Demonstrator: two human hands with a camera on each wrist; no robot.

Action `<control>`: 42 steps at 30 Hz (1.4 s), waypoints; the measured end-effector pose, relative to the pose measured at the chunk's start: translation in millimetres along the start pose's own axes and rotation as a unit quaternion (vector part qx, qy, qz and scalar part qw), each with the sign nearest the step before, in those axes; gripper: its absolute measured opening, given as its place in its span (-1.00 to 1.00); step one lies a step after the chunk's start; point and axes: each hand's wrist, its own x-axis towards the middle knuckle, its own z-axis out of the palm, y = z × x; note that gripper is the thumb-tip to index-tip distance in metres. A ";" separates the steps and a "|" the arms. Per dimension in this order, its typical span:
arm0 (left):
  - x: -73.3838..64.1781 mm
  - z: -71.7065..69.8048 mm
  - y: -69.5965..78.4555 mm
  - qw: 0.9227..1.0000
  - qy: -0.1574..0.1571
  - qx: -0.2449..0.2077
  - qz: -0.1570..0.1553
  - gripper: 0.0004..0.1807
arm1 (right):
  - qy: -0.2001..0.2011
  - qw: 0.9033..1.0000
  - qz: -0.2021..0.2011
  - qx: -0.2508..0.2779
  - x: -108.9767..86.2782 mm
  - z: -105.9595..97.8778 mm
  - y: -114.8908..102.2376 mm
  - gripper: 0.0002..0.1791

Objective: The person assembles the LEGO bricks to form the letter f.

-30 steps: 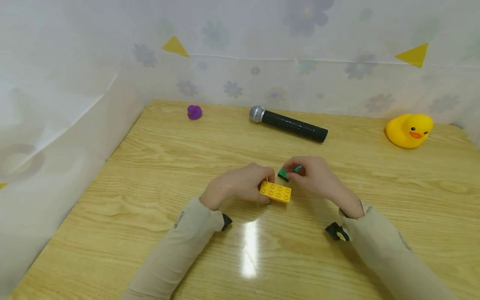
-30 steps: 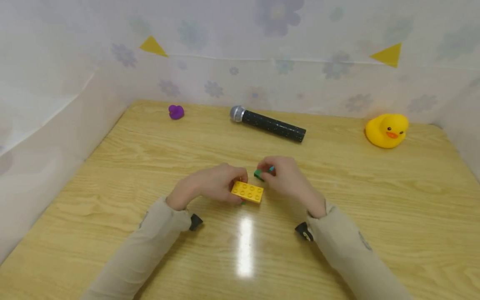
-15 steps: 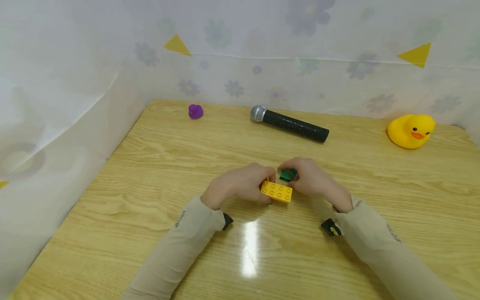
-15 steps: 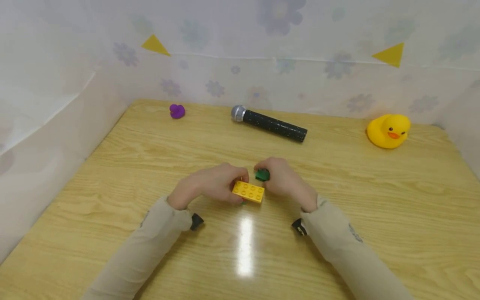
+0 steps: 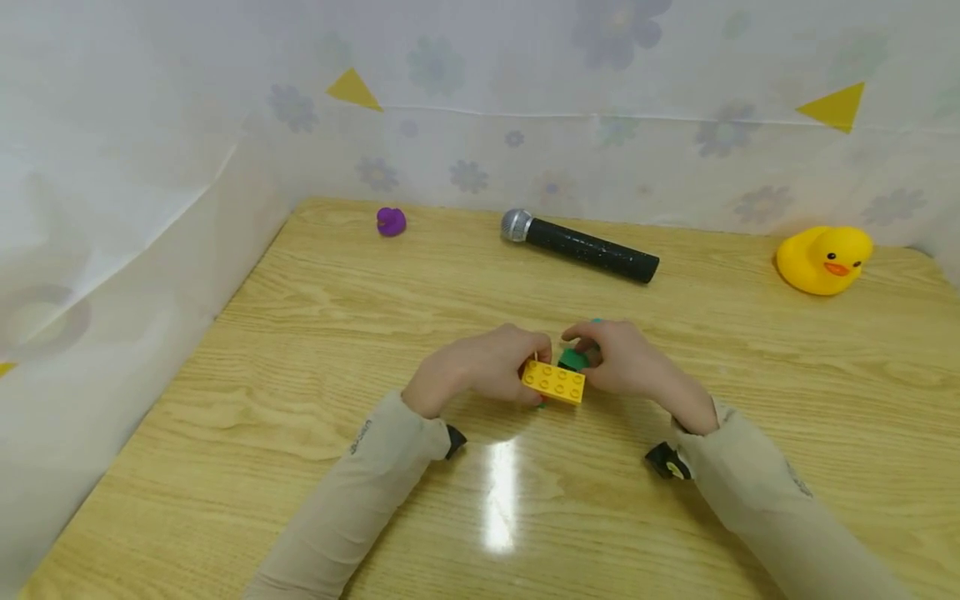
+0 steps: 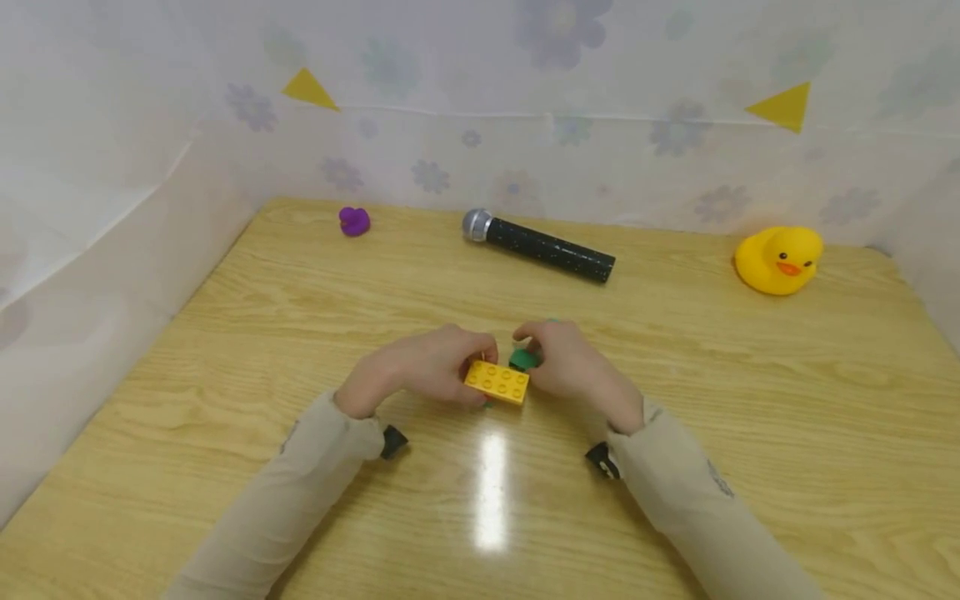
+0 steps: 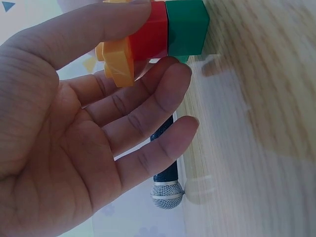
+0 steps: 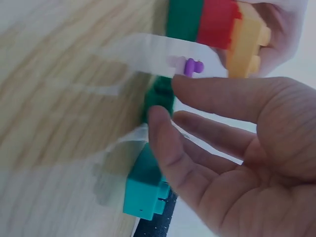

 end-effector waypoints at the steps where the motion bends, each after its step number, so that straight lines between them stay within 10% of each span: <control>1: 0.0 -0.1 -0.1 1.000 0.001 -0.001 0.000 -0.65 | 0.000 1.000 -0.005 0.003 -1.3 -0.6 -0.4 -0.54; 42: 0.5 0.0 -0.7 1.000 0.004 0.015 0.002 -0.65 | 0.136 0.988 0.011 0.072 -19.3 -4.7 2.2 -0.62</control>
